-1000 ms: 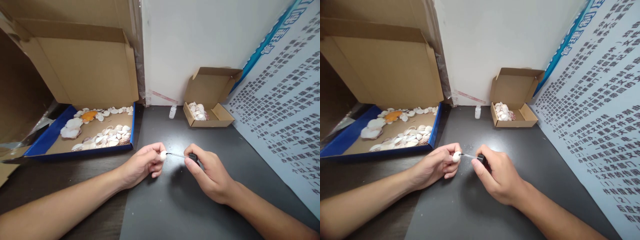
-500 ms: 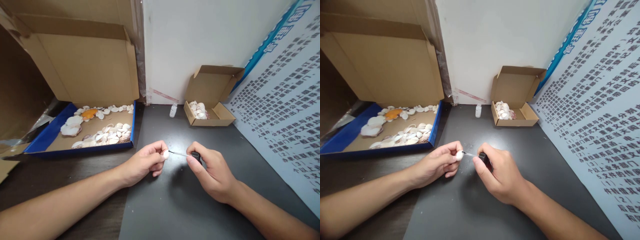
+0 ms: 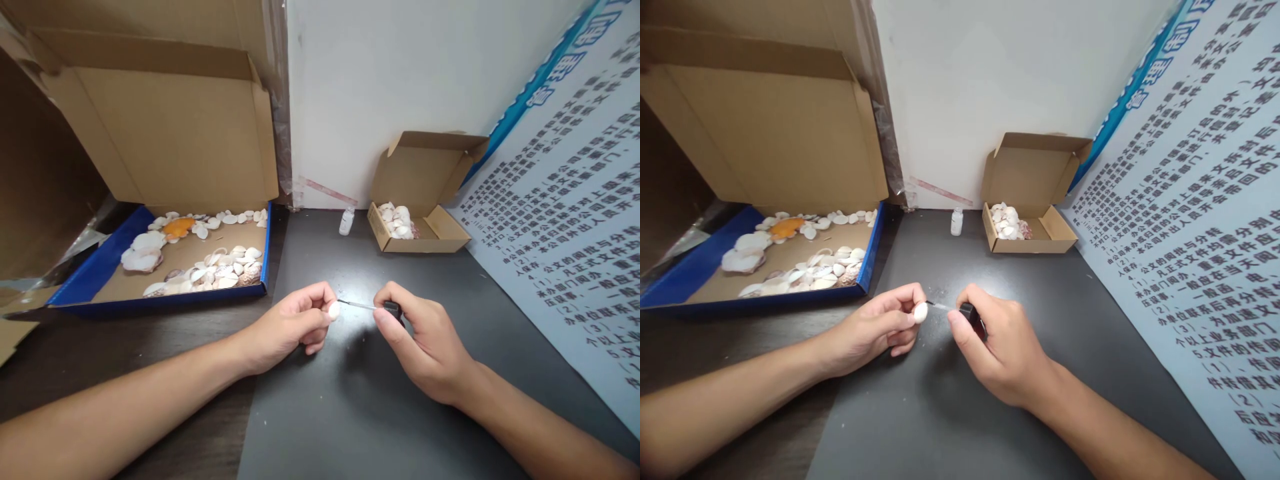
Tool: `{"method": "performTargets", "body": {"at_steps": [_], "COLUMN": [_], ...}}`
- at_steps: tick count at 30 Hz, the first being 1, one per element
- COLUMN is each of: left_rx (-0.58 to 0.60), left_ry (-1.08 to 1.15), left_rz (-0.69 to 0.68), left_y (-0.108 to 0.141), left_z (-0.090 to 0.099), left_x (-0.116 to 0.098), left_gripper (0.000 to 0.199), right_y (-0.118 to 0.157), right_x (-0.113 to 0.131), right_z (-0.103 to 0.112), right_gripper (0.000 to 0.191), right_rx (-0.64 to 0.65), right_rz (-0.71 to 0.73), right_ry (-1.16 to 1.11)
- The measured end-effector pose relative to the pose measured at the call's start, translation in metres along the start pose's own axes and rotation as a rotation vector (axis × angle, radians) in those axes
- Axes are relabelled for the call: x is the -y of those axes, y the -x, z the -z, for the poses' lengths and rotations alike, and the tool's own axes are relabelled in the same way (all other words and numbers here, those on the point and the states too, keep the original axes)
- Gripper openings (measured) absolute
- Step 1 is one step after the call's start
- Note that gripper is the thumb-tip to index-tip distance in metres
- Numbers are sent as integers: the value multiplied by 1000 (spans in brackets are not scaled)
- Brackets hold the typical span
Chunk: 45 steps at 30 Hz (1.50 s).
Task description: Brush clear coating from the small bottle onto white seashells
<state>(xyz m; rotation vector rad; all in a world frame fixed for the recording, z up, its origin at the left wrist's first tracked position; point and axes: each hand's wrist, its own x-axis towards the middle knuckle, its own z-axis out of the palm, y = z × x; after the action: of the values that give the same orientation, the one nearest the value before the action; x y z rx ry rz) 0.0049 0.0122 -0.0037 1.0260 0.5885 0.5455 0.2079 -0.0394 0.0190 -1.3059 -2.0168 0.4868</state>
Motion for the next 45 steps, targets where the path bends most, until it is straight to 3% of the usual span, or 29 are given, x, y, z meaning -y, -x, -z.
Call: {"method": "performTargets", "body": {"at_steps": [9, 15, 21, 26, 32, 38, 45], "left_rx": [20, -9, -8, -1, 13, -4, -11], "left_ry": [-4, -1, -3, -2, -3, -6, 31], "left_rz": [-8, -14, -19, -20, -20, -20, -3], "left_y": [0, 0, 0, 0, 0, 1, 0], "left_z": [1, -1, -1, 0, 2, -1, -1], "left_x": [0, -1, -2, -1, 1, -1, -1], "left_gripper": [18, 20, 18, 17, 14, 14, 13], "right_y": [1, 1, 0, 1, 1, 1, 1], "right_x": [0, 0, 0, -2, -1, -3, -2], "right_z": [1, 1, 1, 0, 0, 0, 0], "right_gripper": [20, 19, 20, 20, 20, 20, 20], "right_rx": [41, -25, 59, -12, 46, -11, 49], "right_rz": [65, -9, 43, -22, 45, 2, 46], "right_ry": [-96, -55, -107, -105, -107, -128, -99]}}
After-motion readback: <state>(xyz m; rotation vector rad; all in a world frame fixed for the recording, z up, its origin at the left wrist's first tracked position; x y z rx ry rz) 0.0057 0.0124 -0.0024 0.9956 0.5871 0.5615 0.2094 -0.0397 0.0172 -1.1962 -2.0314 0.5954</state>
